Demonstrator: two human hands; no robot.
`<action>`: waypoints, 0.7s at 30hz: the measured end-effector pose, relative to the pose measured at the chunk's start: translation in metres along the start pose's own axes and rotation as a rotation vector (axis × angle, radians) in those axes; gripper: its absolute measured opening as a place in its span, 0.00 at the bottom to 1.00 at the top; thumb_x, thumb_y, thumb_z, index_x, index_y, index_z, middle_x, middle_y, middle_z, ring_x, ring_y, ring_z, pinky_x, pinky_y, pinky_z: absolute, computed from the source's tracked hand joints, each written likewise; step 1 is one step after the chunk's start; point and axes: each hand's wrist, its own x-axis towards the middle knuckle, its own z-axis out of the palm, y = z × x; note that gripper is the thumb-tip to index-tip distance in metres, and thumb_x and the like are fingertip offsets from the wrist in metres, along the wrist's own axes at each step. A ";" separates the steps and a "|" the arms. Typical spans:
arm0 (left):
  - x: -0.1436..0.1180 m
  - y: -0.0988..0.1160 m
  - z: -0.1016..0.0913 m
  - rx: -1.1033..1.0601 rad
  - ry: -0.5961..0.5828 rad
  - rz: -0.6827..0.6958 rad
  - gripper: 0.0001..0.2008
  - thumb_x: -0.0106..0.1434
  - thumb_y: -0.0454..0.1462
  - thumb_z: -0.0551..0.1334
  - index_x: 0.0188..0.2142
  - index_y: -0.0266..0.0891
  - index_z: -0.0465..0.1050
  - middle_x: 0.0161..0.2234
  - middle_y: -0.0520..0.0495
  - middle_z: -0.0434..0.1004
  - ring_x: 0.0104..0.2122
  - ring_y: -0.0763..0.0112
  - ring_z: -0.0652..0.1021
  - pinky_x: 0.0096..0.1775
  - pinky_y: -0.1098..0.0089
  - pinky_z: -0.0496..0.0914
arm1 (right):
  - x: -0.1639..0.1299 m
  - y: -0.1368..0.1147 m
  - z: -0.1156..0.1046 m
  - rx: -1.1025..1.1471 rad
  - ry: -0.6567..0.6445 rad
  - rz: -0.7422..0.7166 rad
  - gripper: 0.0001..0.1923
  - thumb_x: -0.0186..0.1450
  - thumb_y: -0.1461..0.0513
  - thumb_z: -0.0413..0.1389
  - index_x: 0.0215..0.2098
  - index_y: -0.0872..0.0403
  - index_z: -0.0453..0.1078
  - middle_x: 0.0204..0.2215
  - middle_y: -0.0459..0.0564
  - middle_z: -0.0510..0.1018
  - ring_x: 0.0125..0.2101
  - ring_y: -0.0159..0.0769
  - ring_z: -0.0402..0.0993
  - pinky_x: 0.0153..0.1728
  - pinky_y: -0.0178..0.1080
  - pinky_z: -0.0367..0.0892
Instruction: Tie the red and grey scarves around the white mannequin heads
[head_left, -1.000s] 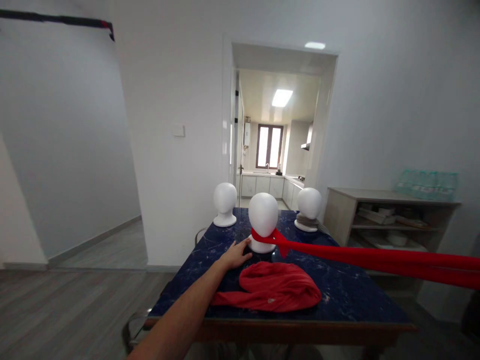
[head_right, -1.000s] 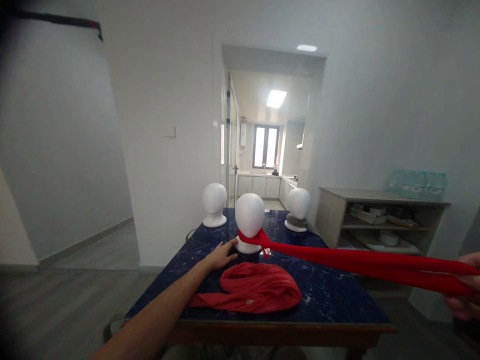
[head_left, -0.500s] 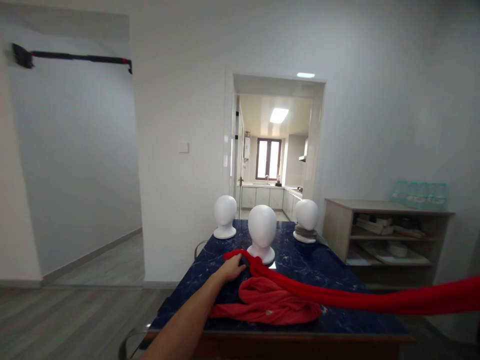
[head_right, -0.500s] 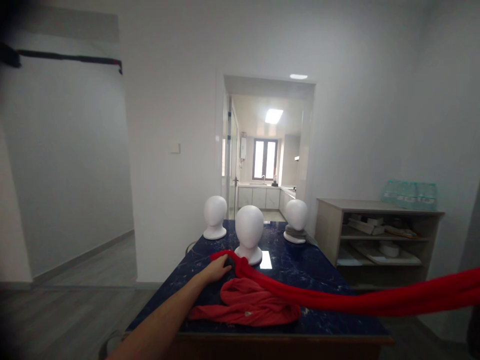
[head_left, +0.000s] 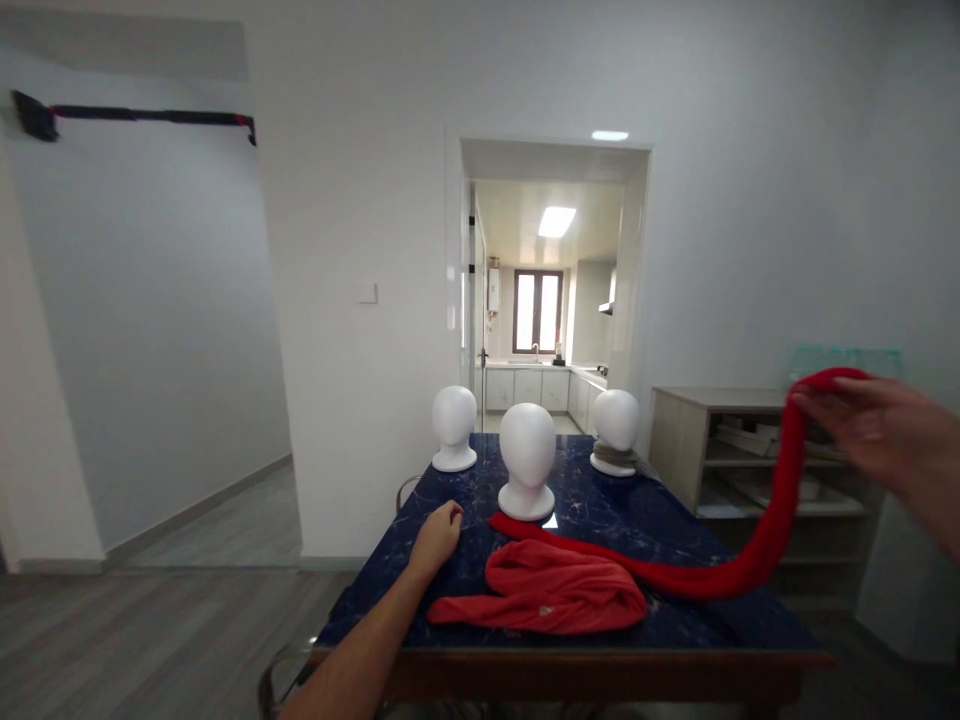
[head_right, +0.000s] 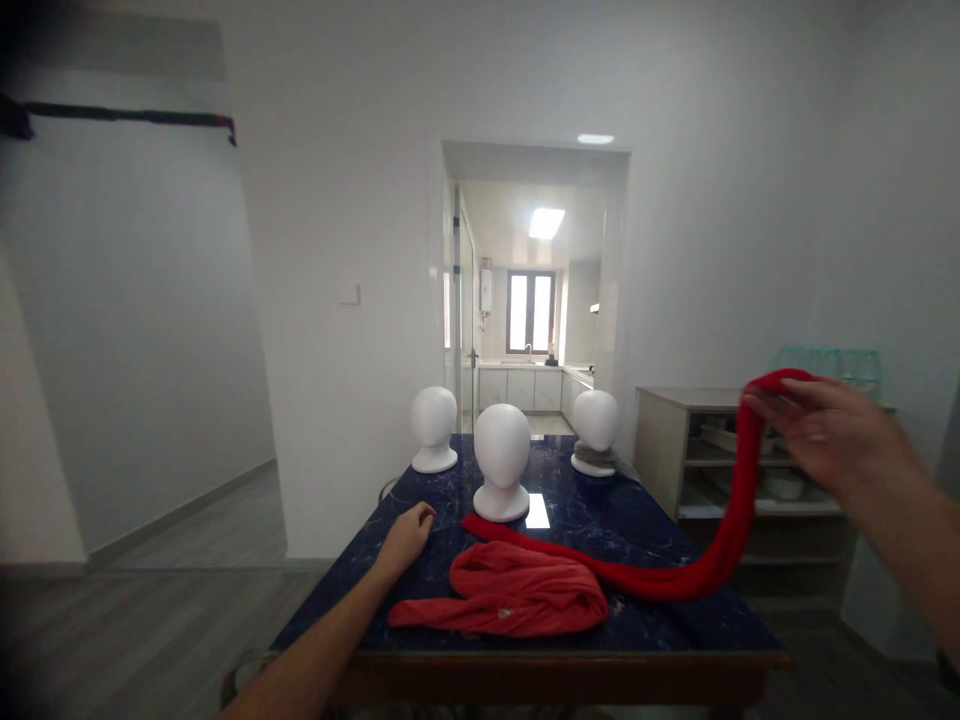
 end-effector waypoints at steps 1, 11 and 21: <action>-0.001 0.000 0.000 -0.001 0.001 0.006 0.09 0.72 0.35 0.56 0.41 0.41 0.76 0.41 0.43 0.84 0.43 0.61 0.81 0.44 0.67 0.67 | -0.010 0.004 0.022 0.160 -0.041 0.160 0.09 0.65 0.67 0.62 0.26 0.53 0.75 0.29 0.56 0.80 0.31 0.39 0.80 0.43 0.54 0.75; -0.003 0.002 -0.003 -0.019 -0.007 -0.007 0.08 0.71 0.35 0.57 0.42 0.41 0.76 0.39 0.44 0.84 0.41 0.63 0.81 0.43 0.68 0.68 | -0.214 0.098 0.242 0.483 -0.246 0.758 0.20 0.50 0.66 0.73 0.34 0.51 0.68 0.26 0.44 0.79 0.29 0.36 0.80 0.36 0.40 0.80; -0.004 0.005 -0.006 -0.056 -0.035 -0.023 0.10 0.70 0.38 0.59 0.48 0.41 0.75 0.41 0.45 0.82 0.42 0.61 0.81 0.48 0.64 0.73 | -0.240 0.168 0.210 0.065 -0.914 0.821 0.18 0.57 0.52 0.71 0.39 0.55 0.77 0.38 0.54 0.84 0.33 0.40 0.82 0.28 0.37 0.76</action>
